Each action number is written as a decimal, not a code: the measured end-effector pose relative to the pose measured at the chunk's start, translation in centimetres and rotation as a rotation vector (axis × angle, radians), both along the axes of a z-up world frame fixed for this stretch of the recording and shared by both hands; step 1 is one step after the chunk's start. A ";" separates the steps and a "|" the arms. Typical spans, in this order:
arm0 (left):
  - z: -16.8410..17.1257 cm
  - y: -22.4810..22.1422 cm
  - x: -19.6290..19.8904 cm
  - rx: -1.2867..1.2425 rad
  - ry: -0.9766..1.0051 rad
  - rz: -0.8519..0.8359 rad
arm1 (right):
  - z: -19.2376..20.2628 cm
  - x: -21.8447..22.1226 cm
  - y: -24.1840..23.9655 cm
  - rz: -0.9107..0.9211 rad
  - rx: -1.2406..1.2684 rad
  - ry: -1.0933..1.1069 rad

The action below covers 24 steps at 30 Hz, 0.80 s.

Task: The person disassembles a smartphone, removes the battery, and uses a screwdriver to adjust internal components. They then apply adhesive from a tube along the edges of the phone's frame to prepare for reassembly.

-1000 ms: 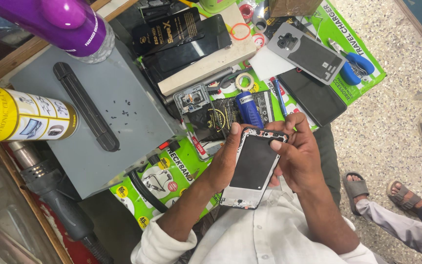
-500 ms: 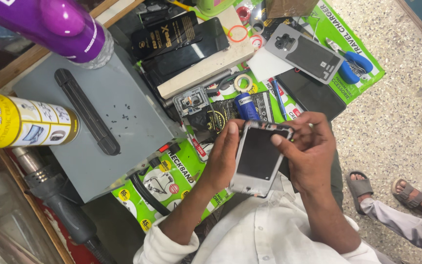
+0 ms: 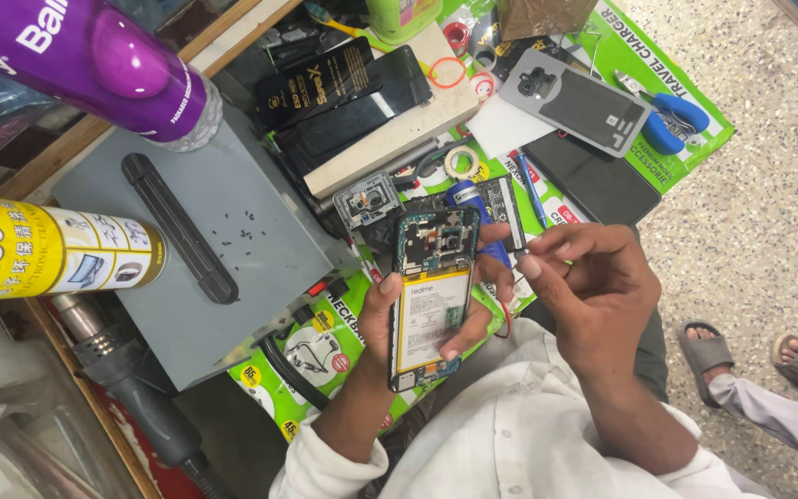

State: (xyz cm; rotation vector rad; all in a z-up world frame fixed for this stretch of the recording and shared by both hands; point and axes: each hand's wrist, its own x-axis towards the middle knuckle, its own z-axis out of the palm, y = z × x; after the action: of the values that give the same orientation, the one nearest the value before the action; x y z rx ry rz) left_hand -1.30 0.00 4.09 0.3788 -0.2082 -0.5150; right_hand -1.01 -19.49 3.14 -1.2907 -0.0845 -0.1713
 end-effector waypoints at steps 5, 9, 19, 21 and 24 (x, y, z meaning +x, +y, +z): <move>0.1 -0.1 0.0 -0.013 -0.008 -0.077 | 1.0 0.1 0.6 0.054 0.132 -0.025; -0.3 -0.4 -0.5 0.007 0.011 -0.104 | 2.1 0.2 1.1 0.065 0.116 -0.071; -1.1 -0.2 -1.4 0.073 -0.018 -0.210 | 3.5 2.5 0.4 0.048 -0.470 -0.408; -1.1 -0.2 -1.3 0.082 -0.038 -0.214 | 3.8 2.7 0.0 0.076 -0.575 -0.409; -0.9 -0.2 -1.2 0.110 -0.022 -0.219 | 4.0 2.8 -0.3 0.130 -0.564 -0.332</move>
State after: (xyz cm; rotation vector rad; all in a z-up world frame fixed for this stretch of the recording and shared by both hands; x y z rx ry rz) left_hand -2.47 -0.17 3.23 0.4716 -0.2452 -0.7402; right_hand 1.74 -19.81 7.11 -1.8016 -0.5301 -0.2609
